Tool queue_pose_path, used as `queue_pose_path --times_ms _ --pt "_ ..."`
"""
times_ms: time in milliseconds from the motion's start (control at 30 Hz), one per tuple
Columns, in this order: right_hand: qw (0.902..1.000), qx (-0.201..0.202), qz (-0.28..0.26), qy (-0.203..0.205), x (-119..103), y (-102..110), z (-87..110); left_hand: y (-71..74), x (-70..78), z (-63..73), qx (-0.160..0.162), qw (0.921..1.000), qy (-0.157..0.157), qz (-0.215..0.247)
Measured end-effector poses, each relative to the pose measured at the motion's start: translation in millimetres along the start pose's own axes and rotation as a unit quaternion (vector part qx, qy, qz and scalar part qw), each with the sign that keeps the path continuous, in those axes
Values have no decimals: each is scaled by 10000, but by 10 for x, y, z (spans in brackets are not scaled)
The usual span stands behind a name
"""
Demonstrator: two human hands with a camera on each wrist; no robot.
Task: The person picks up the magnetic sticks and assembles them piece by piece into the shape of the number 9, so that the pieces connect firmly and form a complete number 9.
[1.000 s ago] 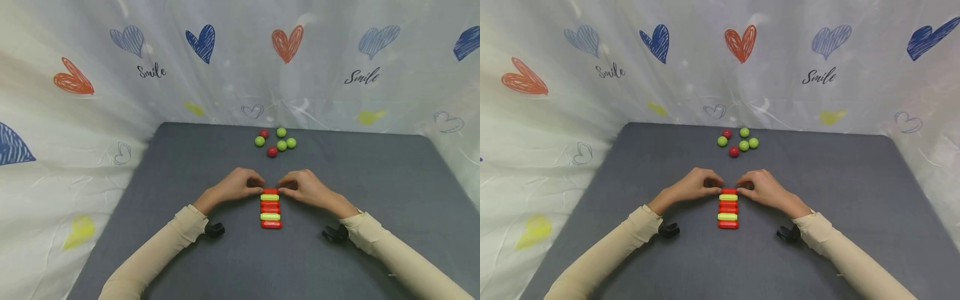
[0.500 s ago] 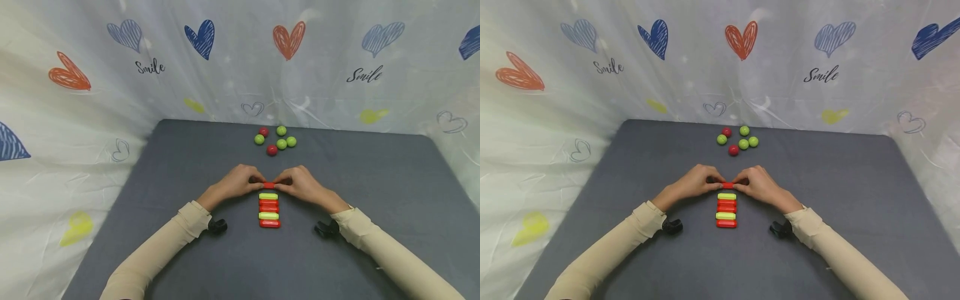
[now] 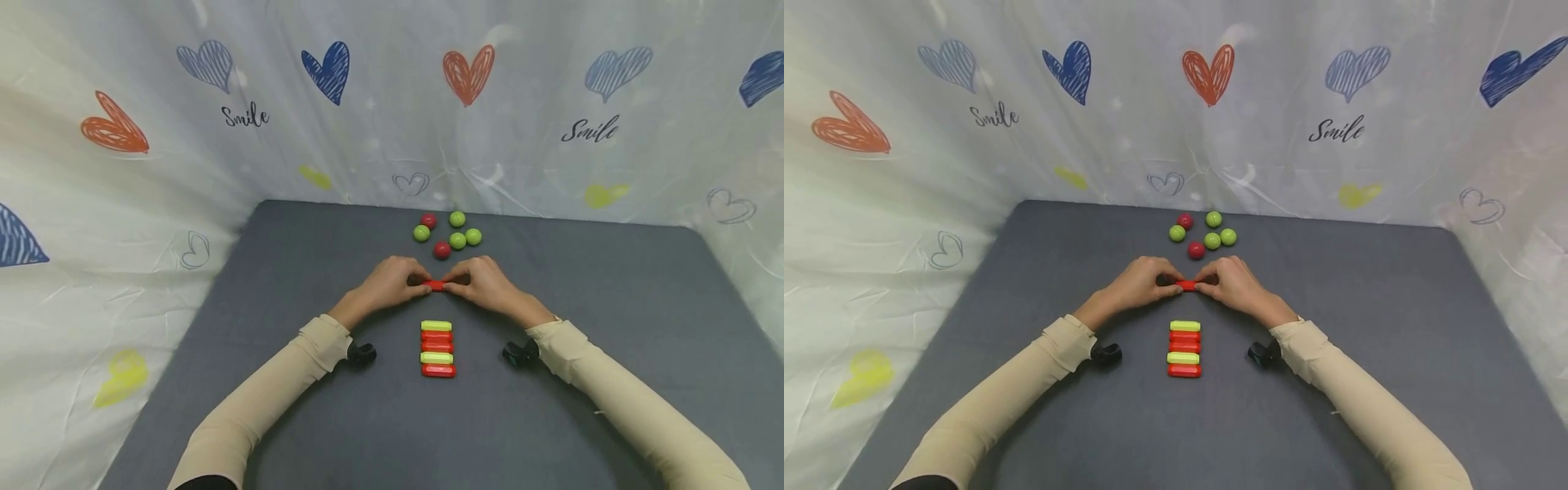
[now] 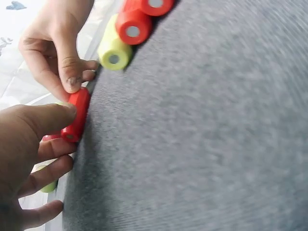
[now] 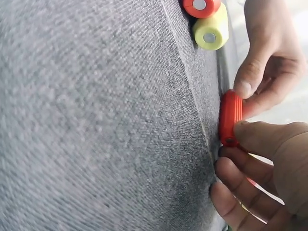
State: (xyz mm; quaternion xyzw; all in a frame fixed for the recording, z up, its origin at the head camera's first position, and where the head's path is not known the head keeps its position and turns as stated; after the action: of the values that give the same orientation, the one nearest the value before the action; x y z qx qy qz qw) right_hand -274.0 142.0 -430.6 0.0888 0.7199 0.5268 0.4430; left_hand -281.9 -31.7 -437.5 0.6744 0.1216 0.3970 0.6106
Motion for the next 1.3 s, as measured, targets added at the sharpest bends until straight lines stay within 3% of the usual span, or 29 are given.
queue_pose_path --times_ms 133,267,400,533,600,733,833,1000,1300 --pt "10000 38 -16 -28 -16 16 -9 2 31 -16 -24 9993 -81 -357" --pt "9998 189 -44 74 -19 37 14 -8 45 -18 -73 9992 -95 -380" --pt "9961 878 49 42 49 237 60 3 68 -20 -114 9994 -212 -261" --pt "9865 1547 290 -444 225 557 43 33 62 -14 -94 9996 -144 -232" --pt "9849 1494 402 -781 345 645 5 38 56 -4 -118 9996 -76 -247" --pt "9864 904 530 -1262 551 651 -86 21 64 5 -209 9996 -6 -186" --pt "9890 634 506 -1240 622 592 -135 -3 74 4 -289 9995 34 -106" --pt "9906 782 472 -1015 643 531 -180 7 80 3 -234 9997 -13 -82" --pt "9913 885 36 -969 603 503 31 14 31 -3 -49 9998 38 168"
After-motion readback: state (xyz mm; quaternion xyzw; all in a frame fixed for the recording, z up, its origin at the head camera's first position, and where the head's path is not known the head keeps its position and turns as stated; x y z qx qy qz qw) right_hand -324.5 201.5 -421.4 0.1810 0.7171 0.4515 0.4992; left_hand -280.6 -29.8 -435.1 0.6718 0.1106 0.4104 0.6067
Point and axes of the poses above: each hand's wrist, its own z-axis away from the middle knuckle, its own y-axis out of the back of the hand, x = y × z, the point moved 5 cm from there along -z, towards the middle knuckle, and after that the axes turned 12 degrees about -x, right-handed, at the moved point
